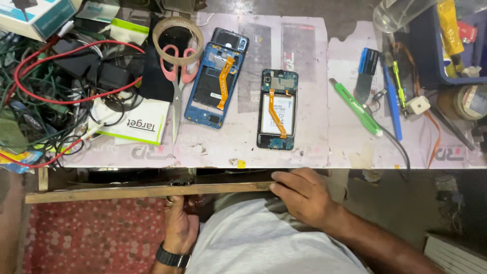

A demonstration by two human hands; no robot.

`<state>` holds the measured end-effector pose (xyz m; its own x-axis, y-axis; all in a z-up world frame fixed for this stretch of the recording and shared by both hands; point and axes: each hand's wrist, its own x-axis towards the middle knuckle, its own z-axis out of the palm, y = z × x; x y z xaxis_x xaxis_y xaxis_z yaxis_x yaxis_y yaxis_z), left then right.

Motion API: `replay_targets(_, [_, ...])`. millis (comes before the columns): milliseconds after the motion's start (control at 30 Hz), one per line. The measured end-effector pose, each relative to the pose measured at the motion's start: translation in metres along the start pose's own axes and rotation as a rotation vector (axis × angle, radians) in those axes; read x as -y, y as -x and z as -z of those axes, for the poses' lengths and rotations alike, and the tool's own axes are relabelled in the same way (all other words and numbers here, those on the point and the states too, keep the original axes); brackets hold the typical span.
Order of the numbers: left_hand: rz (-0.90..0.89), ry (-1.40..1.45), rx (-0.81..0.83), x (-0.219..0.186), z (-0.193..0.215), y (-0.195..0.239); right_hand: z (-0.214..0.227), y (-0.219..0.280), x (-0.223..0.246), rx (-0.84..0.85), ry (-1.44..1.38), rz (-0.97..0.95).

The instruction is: The person uses a green plastic pry tool to separate and reposition internal components of two disassembled smartphones on a workbench. They remove a ribbon cable from one phone, place it on the other, and then use a black pen to mark the battery area before continuing to pry at connectors.

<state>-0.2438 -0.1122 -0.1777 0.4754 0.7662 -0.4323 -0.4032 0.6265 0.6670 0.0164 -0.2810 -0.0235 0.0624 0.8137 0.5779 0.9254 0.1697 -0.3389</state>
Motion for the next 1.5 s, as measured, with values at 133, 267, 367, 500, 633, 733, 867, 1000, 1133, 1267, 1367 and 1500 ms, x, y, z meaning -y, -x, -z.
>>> replay_targets(133, [-0.037,0.017,-0.046,0.004,-0.004,-0.009,0.004,-0.011,-0.004,-0.025,-0.043,-0.047])
replay_targets(267, [-0.052,-0.007,-0.105,0.005,-0.017,-0.043,0.003,-0.037,-0.013,-0.087,0.059,-0.055])
replay_targets(367, [-0.006,-0.057,-0.108,0.000,-0.018,-0.057,0.007,-0.051,-0.025,-0.066,0.150,-0.093])
replay_targets(500, [0.067,-0.330,-0.076,-0.011,-0.019,-0.053,0.024,-0.052,-0.042,-0.075,0.174,-0.259])
replay_targets(633, [0.294,-0.794,-0.032,-0.048,-0.023,-0.029,0.050,-0.037,-0.052,-0.063,0.131,-0.437])
replay_targets(733, [0.203,-1.327,0.240,-0.075,-0.056,-0.003,0.080,-0.020,-0.062,-0.059,0.305,-0.504])
replay_targets(867, [-0.659,-1.346,0.550,-0.110,-0.126,0.013,0.107,-0.009,-0.079,-0.029,0.457,-0.644])
replay_targets(1000, [-1.070,-1.427,0.747,-0.122,-0.198,-0.014,0.096,-0.012,-0.093,0.032,0.565,-0.542])
replay_targets(1133, [-1.230,-1.453,0.900,-0.115,-0.261,-0.062,0.081,-0.018,-0.102,0.111,0.644,-0.517])
replay_targets(1267, [-1.271,-1.518,1.052,-0.107,-0.309,-0.109,0.071,-0.023,-0.105,0.172,0.723,-0.536])
replay_targets(1367, [-1.294,-1.533,1.142,-0.101,-0.323,-0.134,0.067,-0.024,-0.105,0.160,0.684,-0.587])
replay_targets(1500, [-1.306,-1.471,1.205,-0.094,-0.321,-0.151,0.075,-0.024,-0.108,0.109,0.491,-0.666])
